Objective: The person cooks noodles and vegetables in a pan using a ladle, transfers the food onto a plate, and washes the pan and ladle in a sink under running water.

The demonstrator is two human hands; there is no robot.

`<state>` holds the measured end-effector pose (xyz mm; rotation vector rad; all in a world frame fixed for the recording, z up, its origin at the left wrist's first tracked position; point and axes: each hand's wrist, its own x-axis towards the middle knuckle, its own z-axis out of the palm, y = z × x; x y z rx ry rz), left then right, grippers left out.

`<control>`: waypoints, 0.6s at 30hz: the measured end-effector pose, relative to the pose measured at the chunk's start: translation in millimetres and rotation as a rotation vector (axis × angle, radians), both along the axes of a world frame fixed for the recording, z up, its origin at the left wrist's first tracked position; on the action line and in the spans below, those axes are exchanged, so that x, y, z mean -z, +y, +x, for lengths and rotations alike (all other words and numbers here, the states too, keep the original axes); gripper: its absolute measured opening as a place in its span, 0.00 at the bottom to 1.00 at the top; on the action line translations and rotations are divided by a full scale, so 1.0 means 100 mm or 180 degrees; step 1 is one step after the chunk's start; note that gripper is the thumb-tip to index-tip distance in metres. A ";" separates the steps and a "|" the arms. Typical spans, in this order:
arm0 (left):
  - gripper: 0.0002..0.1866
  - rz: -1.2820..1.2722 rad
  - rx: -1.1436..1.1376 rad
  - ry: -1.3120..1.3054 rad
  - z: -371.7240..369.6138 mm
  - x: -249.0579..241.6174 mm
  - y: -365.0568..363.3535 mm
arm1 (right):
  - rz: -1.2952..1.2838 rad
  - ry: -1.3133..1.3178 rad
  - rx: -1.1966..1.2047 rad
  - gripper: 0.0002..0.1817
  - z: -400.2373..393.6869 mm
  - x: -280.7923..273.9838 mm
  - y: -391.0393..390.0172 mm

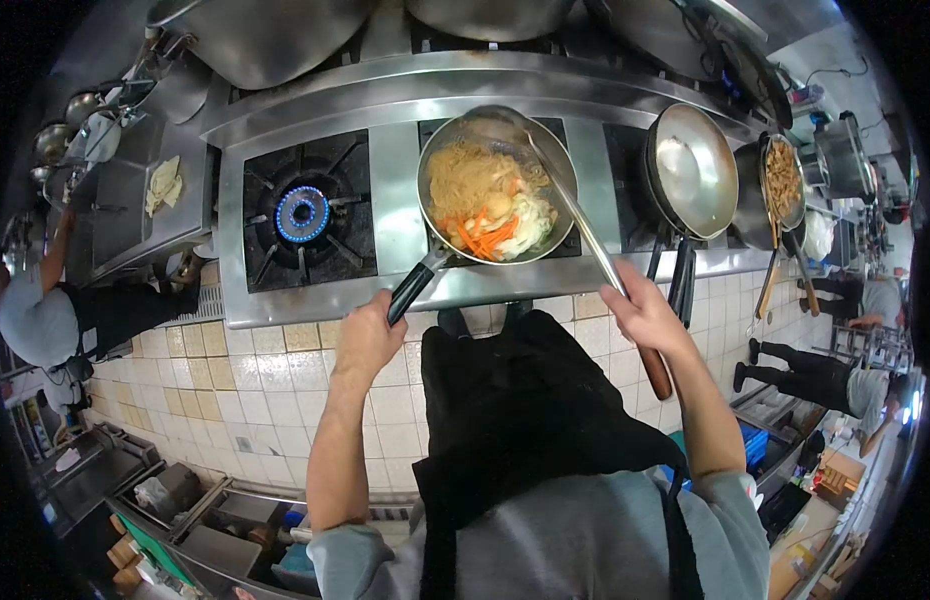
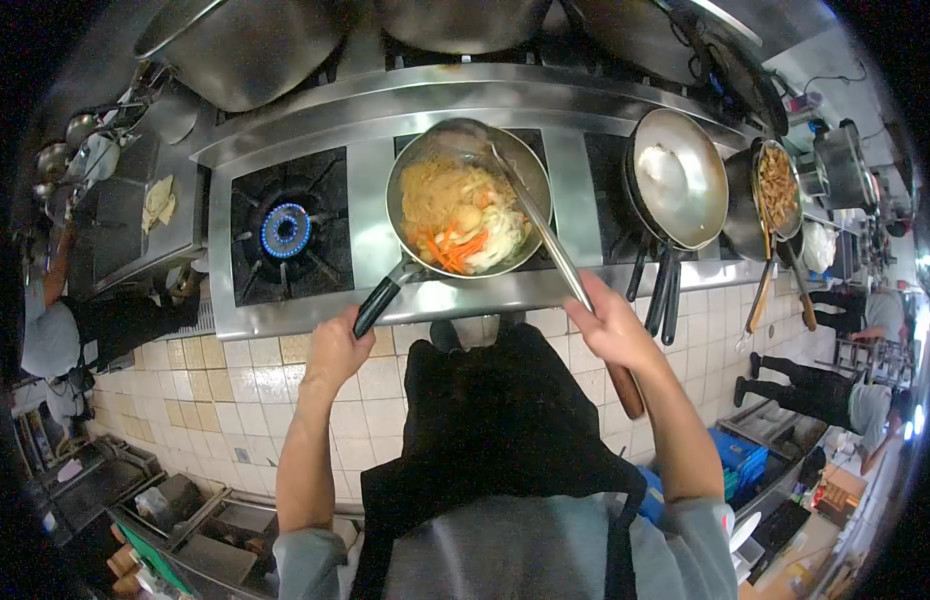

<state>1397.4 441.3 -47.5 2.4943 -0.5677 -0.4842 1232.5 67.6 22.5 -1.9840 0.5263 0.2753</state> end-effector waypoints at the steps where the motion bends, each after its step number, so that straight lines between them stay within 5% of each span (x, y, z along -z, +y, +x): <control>1: 0.07 0.0004 0.0011 0.0009 0.03 0.01 0.01 | -0.0655 -0.0581 -0.0284 0.25 0.08 0.13 -0.02; 6: 0.14 0.0353 0.0118 0.0184 0.13 -0.07 0.00 | -0.1547 -0.0014 -0.1277 0.27 0.18 -0.23 0.00; 11: 0.17 0.0390 0.0157 0.0159 0.24 0.00 -0.05 | -0.2012 -0.0141 -0.1356 0.26 -0.20 -0.60 -0.23; 14: 0.21 0.0247 0.0232 0.0261 0.35 -0.02 -0.11 | -0.1360 0.0223 -0.0642 0.25 -0.40 -0.59 -0.22; 16: 0.23 0.0045 0.0313 0.0270 0.44 -0.12 -0.28 | -0.0810 -0.0989 -0.0382 0.23 -0.58 -0.25 -0.28; 17: 0.25 -0.0297 0.0251 -0.0509 0.49 -0.24 -0.43 | -0.0818 -0.1004 -0.0365 0.23 -0.60 -0.33 -0.23; 18: 0.26 -0.0638 0.0182 -0.1285 0.53 -0.36 -0.60 | 0.0299 -0.0373 0.0363 0.22 -0.60 -0.46 -0.14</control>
